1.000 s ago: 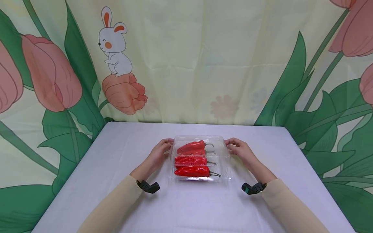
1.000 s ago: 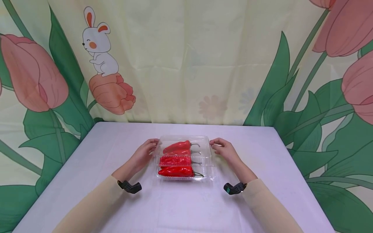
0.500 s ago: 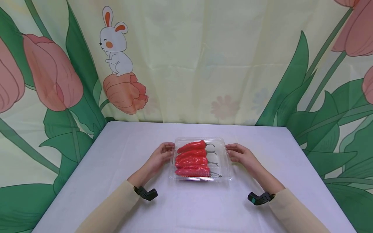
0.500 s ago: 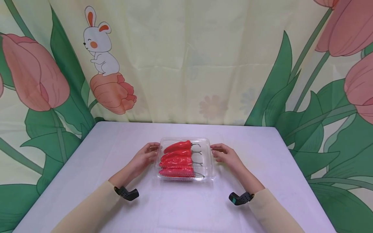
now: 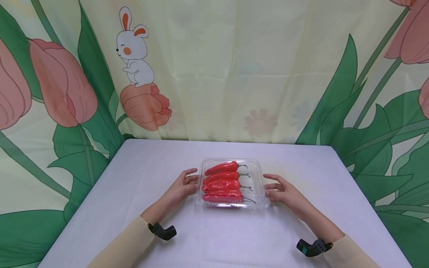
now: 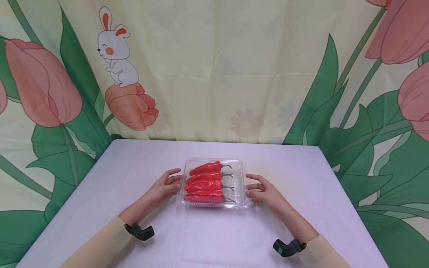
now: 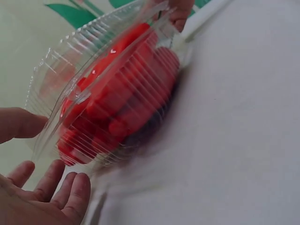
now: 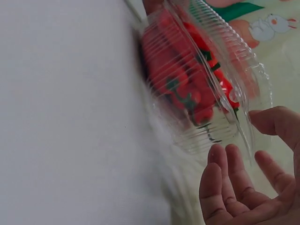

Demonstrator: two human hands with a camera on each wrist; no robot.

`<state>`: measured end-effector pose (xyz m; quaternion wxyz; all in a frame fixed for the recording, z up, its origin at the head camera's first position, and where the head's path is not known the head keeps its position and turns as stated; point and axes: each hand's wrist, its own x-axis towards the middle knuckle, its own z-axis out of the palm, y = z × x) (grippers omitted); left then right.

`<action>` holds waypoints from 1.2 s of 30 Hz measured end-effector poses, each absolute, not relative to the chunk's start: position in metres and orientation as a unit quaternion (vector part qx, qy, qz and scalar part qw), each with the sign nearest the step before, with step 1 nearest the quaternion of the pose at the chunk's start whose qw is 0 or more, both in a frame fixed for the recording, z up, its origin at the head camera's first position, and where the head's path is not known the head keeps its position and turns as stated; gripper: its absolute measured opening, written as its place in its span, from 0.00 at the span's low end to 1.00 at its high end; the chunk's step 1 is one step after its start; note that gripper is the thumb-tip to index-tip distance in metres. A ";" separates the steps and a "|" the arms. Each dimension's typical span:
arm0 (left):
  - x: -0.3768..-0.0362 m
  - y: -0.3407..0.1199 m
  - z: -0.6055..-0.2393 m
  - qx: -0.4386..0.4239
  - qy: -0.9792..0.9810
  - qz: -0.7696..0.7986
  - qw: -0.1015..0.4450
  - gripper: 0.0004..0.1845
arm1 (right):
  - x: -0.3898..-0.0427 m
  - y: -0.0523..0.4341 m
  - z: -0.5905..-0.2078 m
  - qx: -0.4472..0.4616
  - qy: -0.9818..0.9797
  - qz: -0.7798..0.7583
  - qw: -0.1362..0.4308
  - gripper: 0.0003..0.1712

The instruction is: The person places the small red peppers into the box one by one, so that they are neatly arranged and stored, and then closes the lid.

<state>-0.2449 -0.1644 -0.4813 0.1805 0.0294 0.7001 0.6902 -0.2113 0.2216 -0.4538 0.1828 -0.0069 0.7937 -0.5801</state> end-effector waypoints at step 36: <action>-0.209 -0.174 -0.476 0.106 0.727 0.590 0.334 0.20 | -0.176 0.214 -0.459 -0.020 0.739 -0.599 0.308 0.26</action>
